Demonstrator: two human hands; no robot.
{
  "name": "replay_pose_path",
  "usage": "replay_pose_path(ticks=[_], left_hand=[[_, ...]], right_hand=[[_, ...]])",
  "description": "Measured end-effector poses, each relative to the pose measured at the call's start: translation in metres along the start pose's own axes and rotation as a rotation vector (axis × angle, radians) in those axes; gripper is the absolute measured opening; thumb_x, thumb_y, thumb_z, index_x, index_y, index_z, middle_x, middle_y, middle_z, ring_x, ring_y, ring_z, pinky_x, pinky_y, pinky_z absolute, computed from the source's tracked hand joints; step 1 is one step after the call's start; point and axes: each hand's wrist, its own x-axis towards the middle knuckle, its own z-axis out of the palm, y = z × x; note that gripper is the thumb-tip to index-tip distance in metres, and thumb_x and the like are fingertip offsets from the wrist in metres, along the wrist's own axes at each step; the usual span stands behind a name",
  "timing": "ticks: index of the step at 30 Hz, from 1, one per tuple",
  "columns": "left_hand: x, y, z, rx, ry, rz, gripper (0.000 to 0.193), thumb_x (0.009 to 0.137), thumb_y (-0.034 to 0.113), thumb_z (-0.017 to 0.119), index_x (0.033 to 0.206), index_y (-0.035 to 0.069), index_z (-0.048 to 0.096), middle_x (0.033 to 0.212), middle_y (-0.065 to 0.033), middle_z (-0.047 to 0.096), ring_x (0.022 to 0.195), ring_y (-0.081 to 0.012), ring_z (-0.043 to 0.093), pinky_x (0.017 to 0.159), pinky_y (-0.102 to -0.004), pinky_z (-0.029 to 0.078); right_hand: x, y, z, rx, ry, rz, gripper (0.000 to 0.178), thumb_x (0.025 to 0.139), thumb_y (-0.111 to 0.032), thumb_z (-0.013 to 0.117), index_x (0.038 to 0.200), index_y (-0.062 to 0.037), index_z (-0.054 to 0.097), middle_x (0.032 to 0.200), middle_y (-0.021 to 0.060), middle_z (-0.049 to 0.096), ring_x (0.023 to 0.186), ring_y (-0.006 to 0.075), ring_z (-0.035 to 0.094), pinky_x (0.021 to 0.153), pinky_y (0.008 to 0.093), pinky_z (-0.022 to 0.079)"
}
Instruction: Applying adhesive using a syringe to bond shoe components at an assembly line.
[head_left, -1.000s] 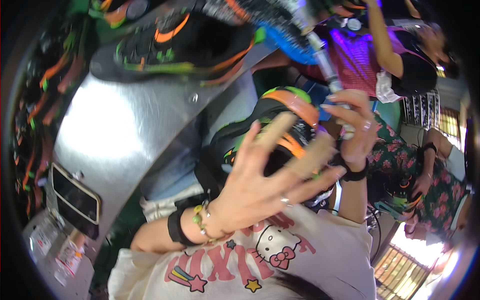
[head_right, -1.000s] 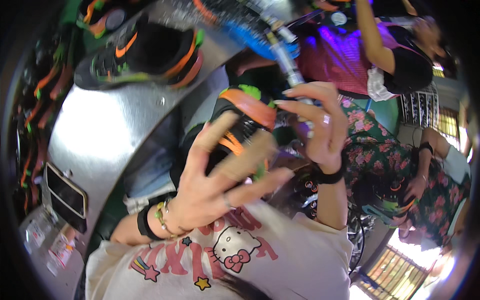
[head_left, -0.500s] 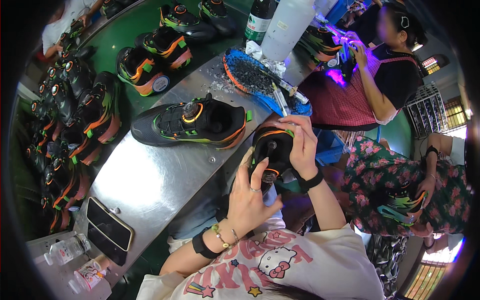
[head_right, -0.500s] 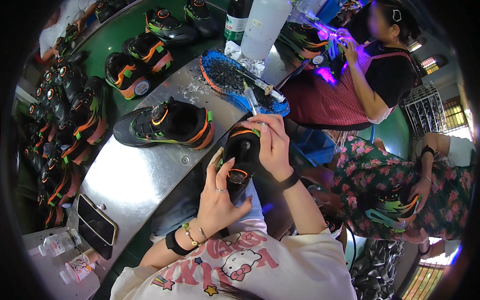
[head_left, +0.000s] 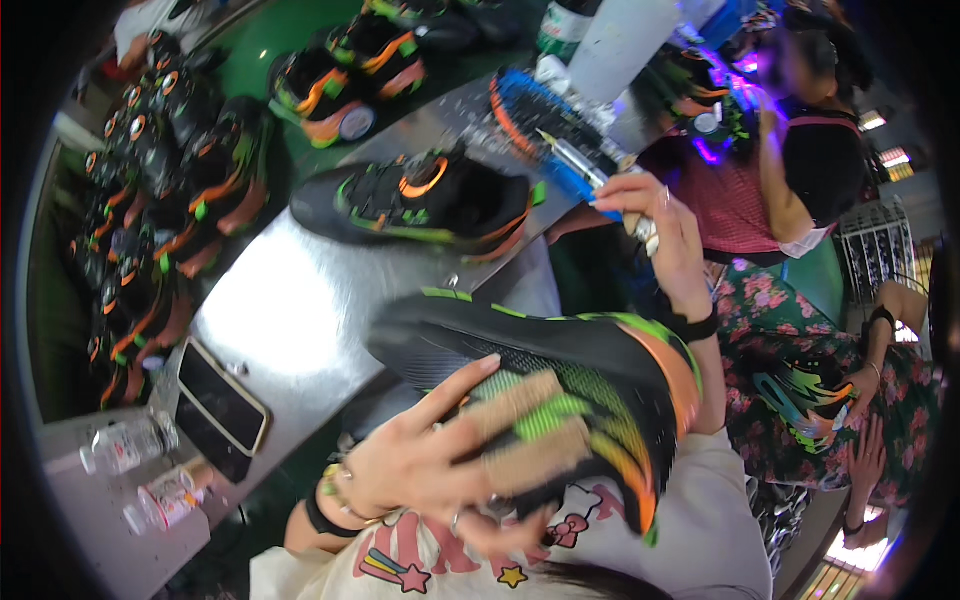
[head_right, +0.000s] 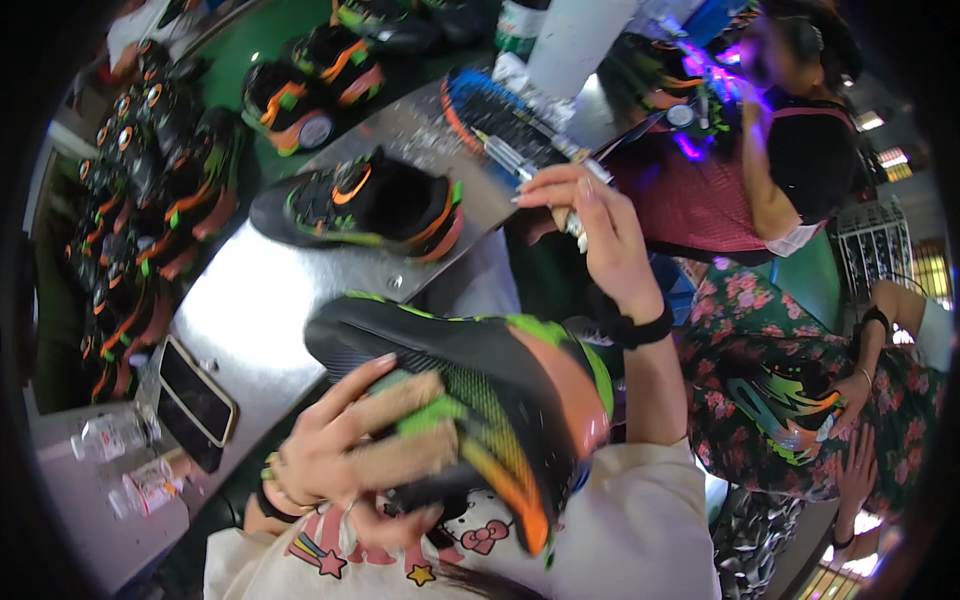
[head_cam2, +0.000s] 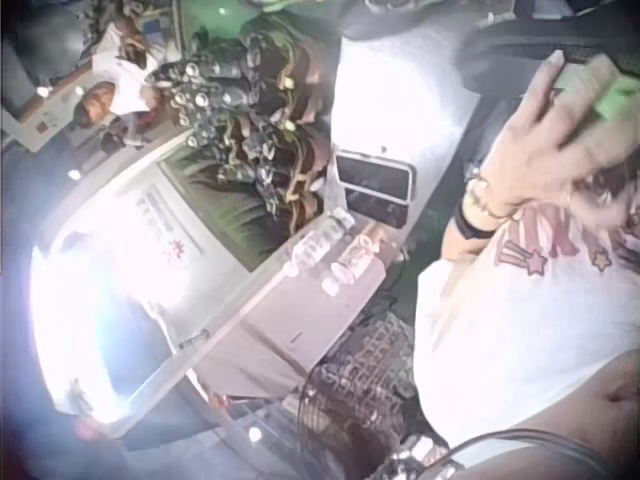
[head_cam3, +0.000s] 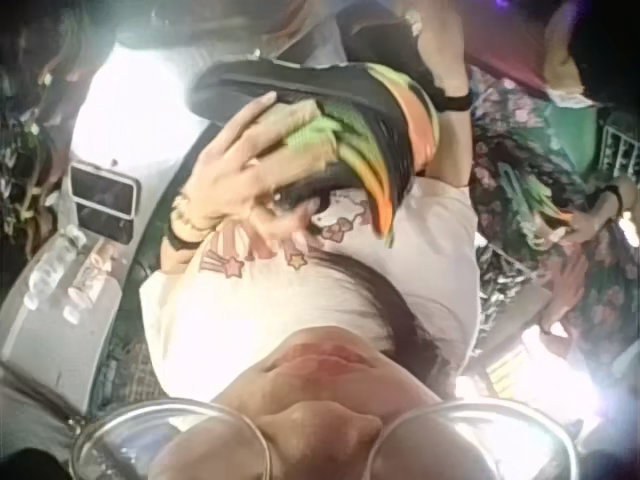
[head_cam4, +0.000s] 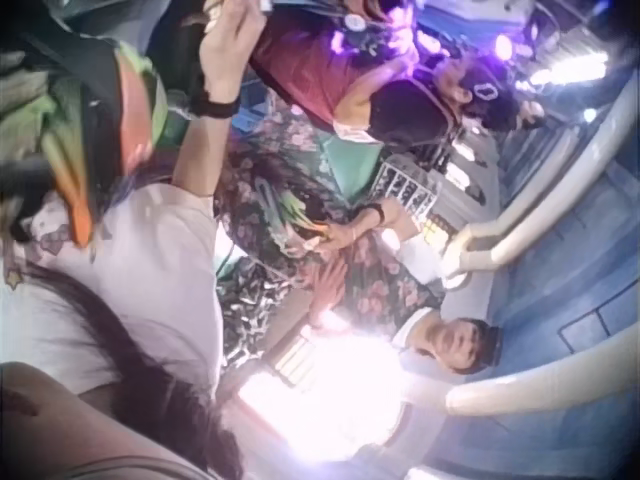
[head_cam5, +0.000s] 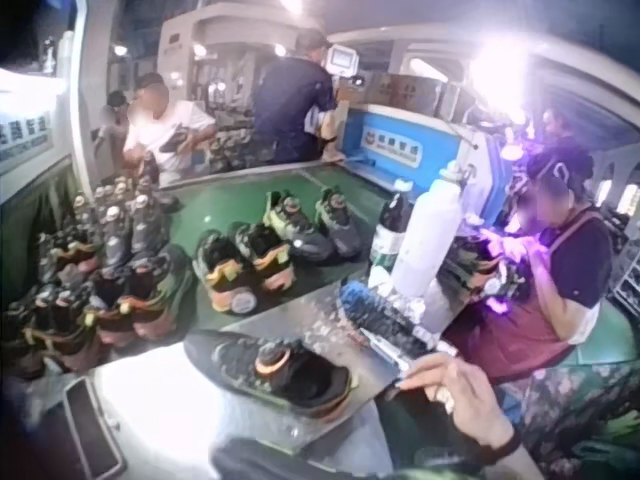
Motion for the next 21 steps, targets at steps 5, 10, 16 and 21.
replay_pose_path(ticks=[5, 10, 16, 21], left_hand=[[-0.035, 0.006, -0.016, 0.423, 0.121, 0.227, 0.022, 0.085, 0.036, 0.053, 0.107, 0.035, 0.057, 0.113, 0.012, 0.063, 0.097, -0.0254, 0.069, 0.092, -0.059, 0.049], [-0.048, 0.001, -0.025, 0.475, 0.097, 0.174, 0.022, 0.083, 0.04, 0.053, 0.099, 0.03, 0.064, 0.111, 0.0113, 0.063, 0.103, -0.0216, 0.066, 0.095, -0.0544, 0.052], [-0.058, 0.0, -0.027, 0.463, 0.203, 0.212, 0.012, 0.094, 0.033, 0.049, 0.102, 0.024, 0.049, 0.112, 0.0093, 0.057, 0.112, -0.0197, 0.061, 0.1, -0.0491, 0.051], [-0.058, -0.005, -0.031, 0.492, 0.124, 0.15, 0.018, 0.084, 0.027, 0.059, 0.1, 0.023, 0.05, 0.121, 0.0058, 0.056, 0.114, -0.0228, 0.059, 0.101, -0.0482, 0.049]], right_hand=[[0.016, 0.012, 0.046, -0.217, -0.019, 0.081, 0.026, 0.101, -0.01, 0.042, 0.102, -0.0008, 0.067, 0.104, 0.0088, 0.064, 0.084, 0.0187, 0.058, 0.079, 0.0303, 0.045], [0.032, 0.059, 0.06, -0.49, -0.091, -0.105, 0.041, 0.078, 0.009, 0.06, 0.117, -0.0059, 0.059, 0.115, 0.0115, 0.062, 0.102, 0.0326, 0.058, 0.092, 0.0365, 0.045], [0.034, 0.062, 0.06, -0.391, -0.161, -0.012, 0.057, 0.073, 0.012, 0.061, 0.126, -0.0072, 0.056, 0.129, 0.0128, 0.058, 0.121, 0.0309, 0.054, 0.102, 0.0355, 0.044], [0.006, -0.008, 0.036, -0.389, 0.035, -0.108, 0.031, 0.09, -0.001, 0.059, 0.121, -0.0051, 0.06, 0.134, 0.0145, 0.056, 0.123, 0.0239, 0.054, 0.105, 0.0341, 0.041]])
